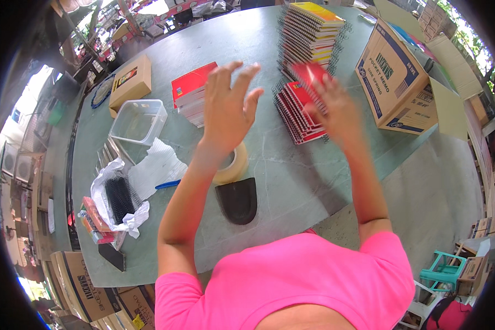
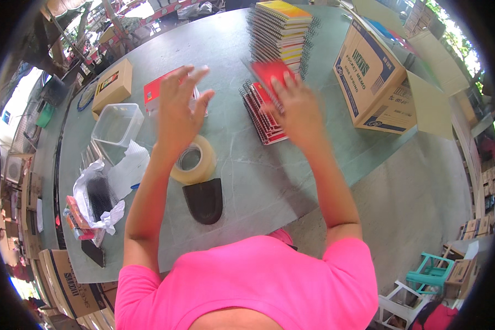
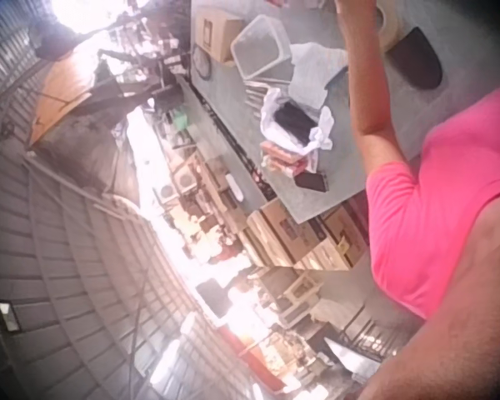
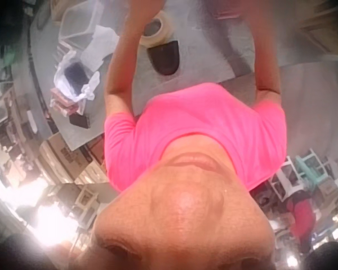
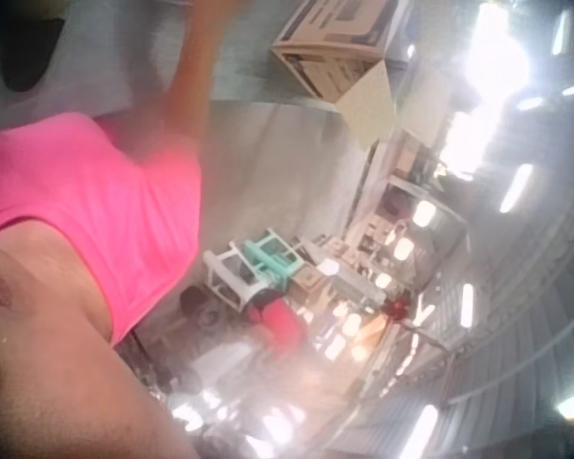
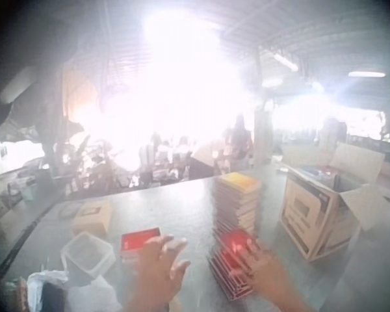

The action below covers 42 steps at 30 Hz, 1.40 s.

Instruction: The person is binding notebooks by threading a metal spiral through the holes of a red cover and a stack of paper by hand, and then using a small black tool to crimp the ends of the spiral wire.

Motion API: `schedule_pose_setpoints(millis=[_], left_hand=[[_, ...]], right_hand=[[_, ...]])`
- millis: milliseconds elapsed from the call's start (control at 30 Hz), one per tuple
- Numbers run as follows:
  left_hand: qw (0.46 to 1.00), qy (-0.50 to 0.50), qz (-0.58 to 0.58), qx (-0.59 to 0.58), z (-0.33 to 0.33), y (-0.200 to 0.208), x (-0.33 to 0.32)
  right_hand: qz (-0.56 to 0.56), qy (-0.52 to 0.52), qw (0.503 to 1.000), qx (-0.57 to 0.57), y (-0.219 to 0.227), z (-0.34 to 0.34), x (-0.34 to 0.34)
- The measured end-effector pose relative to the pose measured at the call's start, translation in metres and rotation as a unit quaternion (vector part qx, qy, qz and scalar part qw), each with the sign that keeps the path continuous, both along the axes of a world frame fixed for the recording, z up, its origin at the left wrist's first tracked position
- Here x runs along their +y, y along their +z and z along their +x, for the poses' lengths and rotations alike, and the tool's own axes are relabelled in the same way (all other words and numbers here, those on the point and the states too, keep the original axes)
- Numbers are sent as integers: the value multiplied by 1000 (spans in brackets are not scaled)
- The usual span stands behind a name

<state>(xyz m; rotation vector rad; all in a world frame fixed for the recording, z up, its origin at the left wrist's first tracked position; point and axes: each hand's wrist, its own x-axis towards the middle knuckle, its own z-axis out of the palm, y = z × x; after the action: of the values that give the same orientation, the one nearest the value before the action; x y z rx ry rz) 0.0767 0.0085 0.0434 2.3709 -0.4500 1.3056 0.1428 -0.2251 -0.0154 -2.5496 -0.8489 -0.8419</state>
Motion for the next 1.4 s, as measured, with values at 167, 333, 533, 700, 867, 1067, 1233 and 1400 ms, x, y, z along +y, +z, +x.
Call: schedule_pose_setpoints(millis=[167, 333, 533, 700, 867, 1067, 1233, 1400], left_hand=[[994, -8, 15, 108, 0, -36, 3], [991, -7, 57, 124, 3, -43, 25], [976, 167, 92, 106, 36, -51, 118], [945, 244, 179, 123, 40, -77, 150], [946, 216, 192, 147, 36, -74, 155], [927, 217, 205, 228, 24, -55, 142], [930, 172, 150, 287, 23, -40, 155], [944, 118, 89, 295, 21, -31, 160]], right_hand=[[-63, -51, 996, 32, -41, -16, 12], [-65, -67, 996, 15, -42, -12, 18], [-33, -47, 997, 45, -30, -13, 14], [-28, -61, 996, 58, -22, -9, 19], [-39, -67, 996, 54, -24, -9, 20], [-42, -41, 994, 89, -18, -6, 11], [-34, -13, 987, 159, -7, -1, 9], [77, 84, 992, 53, 12, -7, 34]])
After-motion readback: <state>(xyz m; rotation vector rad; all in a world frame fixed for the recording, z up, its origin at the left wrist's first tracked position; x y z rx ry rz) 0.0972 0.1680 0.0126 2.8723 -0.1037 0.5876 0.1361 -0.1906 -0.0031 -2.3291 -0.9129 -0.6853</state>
